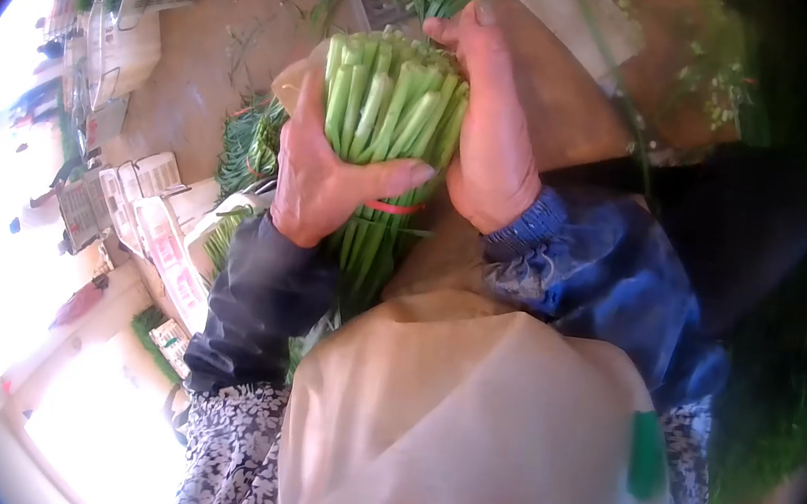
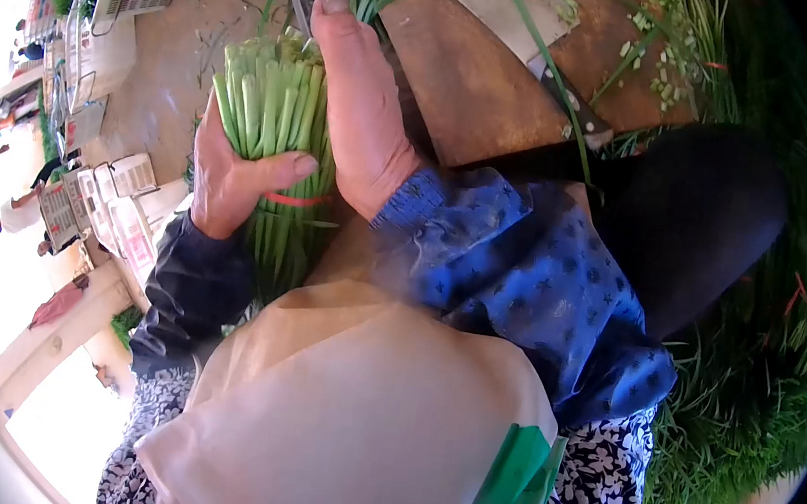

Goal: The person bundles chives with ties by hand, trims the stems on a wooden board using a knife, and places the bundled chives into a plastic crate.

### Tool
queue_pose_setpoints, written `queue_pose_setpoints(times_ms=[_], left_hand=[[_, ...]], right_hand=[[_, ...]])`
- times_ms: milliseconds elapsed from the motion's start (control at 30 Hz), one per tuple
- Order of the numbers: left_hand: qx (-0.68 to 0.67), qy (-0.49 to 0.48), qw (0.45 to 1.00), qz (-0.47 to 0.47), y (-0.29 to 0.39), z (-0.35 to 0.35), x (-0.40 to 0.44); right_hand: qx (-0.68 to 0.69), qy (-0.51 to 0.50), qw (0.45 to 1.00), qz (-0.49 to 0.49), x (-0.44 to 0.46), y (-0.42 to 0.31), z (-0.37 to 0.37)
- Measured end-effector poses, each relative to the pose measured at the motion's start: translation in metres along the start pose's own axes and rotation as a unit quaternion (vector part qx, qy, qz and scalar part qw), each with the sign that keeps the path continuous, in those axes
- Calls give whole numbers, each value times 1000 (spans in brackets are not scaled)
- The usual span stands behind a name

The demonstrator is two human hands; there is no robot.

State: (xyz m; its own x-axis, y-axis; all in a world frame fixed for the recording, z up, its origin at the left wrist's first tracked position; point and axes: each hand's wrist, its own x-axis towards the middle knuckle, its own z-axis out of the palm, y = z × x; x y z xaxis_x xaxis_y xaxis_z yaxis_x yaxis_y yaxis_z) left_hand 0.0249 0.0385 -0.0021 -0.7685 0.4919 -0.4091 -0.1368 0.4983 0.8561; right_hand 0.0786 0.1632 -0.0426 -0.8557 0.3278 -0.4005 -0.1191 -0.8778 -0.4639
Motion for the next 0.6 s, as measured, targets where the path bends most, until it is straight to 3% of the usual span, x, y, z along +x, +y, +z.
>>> queue_pose_setpoints(times_ms=[100, 167, 300, 333, 367, 433, 500, 600], left_hand=[[76, 52, 995, 43, -7, -3, -4], [216, 16, 967, 135, -10, -5, -8], [187, 17, 977, 105, -8, -1, -15], [226, 12, 962, 152, -10, -6, -13], [220, 21, 963, 155, -10, -10, -16], [84, -7, 987, 136, -9, -16, -17], [134, 22, 977, 162, -5, -11, -29], [-34, 78, 991, 100, -6, -13, -29]], right_hand=[[37, -15, 999, -5, 14, 13, -7], [86, 34, 992, 80, 14, 16, -9], [45, 4, 993, 112, 8, 6, -6], [27, -18, 996, 89, 13, 12, -14], [17, -24, 995, 91, 11, 12, -12], [36, -40, 994, 92, 8, 12, -9], [8, -56, 995, 82, 5, 16, -7], [-11, -90, 994, 58, 0, 10, -2]])
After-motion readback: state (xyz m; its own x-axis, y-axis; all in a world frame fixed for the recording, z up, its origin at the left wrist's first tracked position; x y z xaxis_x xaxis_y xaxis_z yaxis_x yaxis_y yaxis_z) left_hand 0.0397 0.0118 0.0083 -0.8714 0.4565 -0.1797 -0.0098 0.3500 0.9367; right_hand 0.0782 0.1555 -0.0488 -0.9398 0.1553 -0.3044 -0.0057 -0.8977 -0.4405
